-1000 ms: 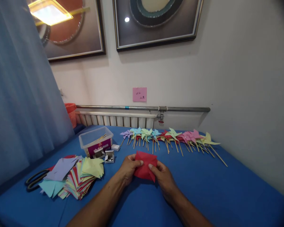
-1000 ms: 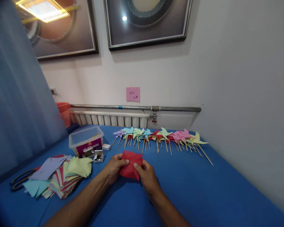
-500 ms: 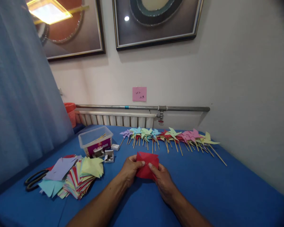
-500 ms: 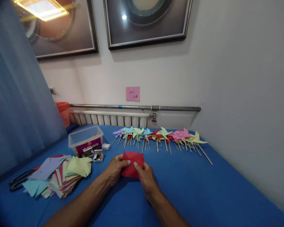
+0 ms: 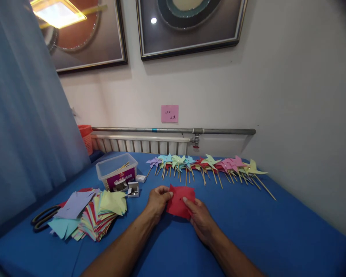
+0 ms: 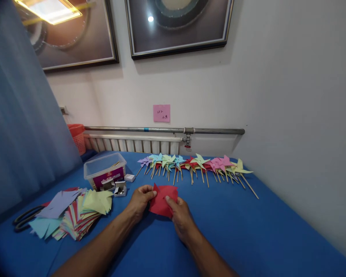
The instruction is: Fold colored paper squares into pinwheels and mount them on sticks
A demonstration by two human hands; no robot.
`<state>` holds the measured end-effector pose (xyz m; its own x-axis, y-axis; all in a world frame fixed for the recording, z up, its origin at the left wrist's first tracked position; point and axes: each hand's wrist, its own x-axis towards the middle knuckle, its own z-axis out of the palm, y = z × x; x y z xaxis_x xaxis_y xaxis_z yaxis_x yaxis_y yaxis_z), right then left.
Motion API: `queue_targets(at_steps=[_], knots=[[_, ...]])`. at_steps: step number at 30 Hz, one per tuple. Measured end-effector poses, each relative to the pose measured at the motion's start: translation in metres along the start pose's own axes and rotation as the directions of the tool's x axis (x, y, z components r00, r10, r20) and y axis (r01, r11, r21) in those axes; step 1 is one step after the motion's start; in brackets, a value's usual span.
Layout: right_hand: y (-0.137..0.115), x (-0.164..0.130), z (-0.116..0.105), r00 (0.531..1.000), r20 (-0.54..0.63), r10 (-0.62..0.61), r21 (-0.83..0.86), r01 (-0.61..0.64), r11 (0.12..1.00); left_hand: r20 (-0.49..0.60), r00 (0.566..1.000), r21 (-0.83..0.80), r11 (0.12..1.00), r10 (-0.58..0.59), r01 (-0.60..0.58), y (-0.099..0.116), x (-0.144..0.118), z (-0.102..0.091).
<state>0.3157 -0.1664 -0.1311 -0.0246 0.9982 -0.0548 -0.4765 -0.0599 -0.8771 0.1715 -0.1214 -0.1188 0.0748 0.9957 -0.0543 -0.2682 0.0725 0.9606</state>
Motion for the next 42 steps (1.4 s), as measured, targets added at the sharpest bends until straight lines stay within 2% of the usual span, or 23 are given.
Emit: queue_targets(at_steps=[4,8,16,21,27,32,35,39,42], knots=[[0.001,0.000,0.000,1.000,0.011,-0.003,-0.017,0.003,1.000,0.009,0.998,0.025,0.997,0.068,-0.068,-0.003,0.002,0.000],[0.001,0.000,0.000,1.000,0.029,-0.003,-0.024,0.004,1.000,0.025,0.982,0.148,0.971,0.188,-0.190,-0.007,0.002,0.000],[0.002,0.000,-0.001,0.999,0.022,-0.024,-0.033,0.024,0.999,0.068,0.944,0.437,0.841,0.322,-0.319,-0.004,-0.005,0.002],[0.001,-0.001,-0.001,0.999,0.038,-0.039,-0.058,0.041,0.997,0.168,0.883,0.505,0.731,0.439,-0.459,0.000,-0.008,-0.001],[0.002,0.001,-0.005,1.000,-0.018,0.002,-0.014,-0.002,1.000,0.348,0.816,0.590,0.569,0.461,-0.573,0.003,-0.012,-0.004],[0.001,0.000,-0.005,1.000,-0.027,-0.011,-0.004,0.011,1.000,0.404,0.784,0.585,0.526,0.471,-0.618,0.001,-0.012,-0.004],[0.003,0.002,-0.005,1.000,-0.027,-0.002,-0.016,0.002,1.000,0.395,0.784,0.584,0.528,0.479,-0.616,-0.001,-0.011,-0.004],[0.011,0.008,-0.009,0.998,-0.066,-0.024,-0.060,0.021,0.998,0.353,0.807,0.603,0.544,0.474,-0.583,-0.001,-0.013,-0.001],[0.012,0.012,-0.012,0.994,-0.103,-0.046,-0.090,0.036,0.995,0.277,0.846,0.587,0.617,0.455,-0.524,0.001,-0.015,0.003]])
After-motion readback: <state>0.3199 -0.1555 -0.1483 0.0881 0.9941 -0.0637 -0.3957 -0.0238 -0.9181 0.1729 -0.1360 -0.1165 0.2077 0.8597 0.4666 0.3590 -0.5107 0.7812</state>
